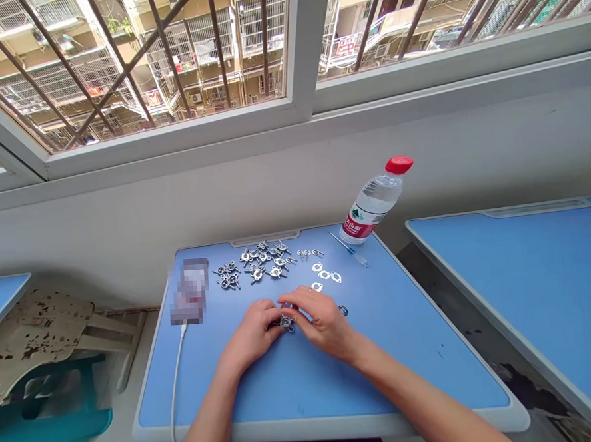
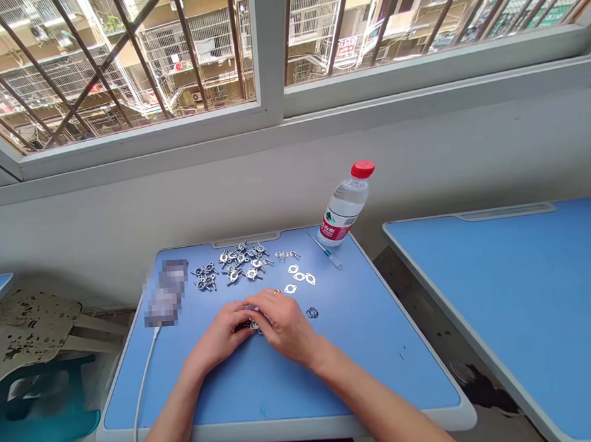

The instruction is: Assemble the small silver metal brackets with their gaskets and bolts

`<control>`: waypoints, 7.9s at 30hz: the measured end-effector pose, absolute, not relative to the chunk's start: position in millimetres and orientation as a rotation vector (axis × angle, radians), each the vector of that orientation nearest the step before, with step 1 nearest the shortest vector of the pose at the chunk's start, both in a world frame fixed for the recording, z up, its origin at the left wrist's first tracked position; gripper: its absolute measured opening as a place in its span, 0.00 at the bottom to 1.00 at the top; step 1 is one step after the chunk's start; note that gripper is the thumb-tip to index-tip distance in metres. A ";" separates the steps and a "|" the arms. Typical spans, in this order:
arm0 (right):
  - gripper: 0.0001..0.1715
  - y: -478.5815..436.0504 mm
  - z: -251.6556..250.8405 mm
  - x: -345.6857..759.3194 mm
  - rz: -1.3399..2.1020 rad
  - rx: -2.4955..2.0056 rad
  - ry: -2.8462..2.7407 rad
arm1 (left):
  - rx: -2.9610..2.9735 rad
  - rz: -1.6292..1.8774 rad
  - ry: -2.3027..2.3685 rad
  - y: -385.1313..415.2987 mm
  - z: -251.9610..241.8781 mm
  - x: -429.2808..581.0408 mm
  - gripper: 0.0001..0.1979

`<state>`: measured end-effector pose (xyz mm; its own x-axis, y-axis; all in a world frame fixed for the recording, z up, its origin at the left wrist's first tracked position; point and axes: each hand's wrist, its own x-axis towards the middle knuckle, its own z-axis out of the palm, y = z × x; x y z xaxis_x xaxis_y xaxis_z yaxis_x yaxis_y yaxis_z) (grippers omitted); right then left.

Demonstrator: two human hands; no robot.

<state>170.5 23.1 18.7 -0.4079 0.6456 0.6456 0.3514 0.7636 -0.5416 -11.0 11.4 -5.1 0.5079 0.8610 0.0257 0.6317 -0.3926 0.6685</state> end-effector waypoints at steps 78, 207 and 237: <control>0.17 31.4 13.5 178.6 0.453 -0.644 -2.083 | 2.146 0.489 1.262 9.2 2.8 -8.1 0.04; 0.11 28.8 18.0 174.9 0.577 -0.597 -2.074 | 2.154 0.523 1.221 9.1 2.3 -9.6 0.08; 0.14 28.0 20.6 176.5 0.549 -0.596 -2.090 | 2.154 0.527 1.216 8.2 5.7 -9.8 0.15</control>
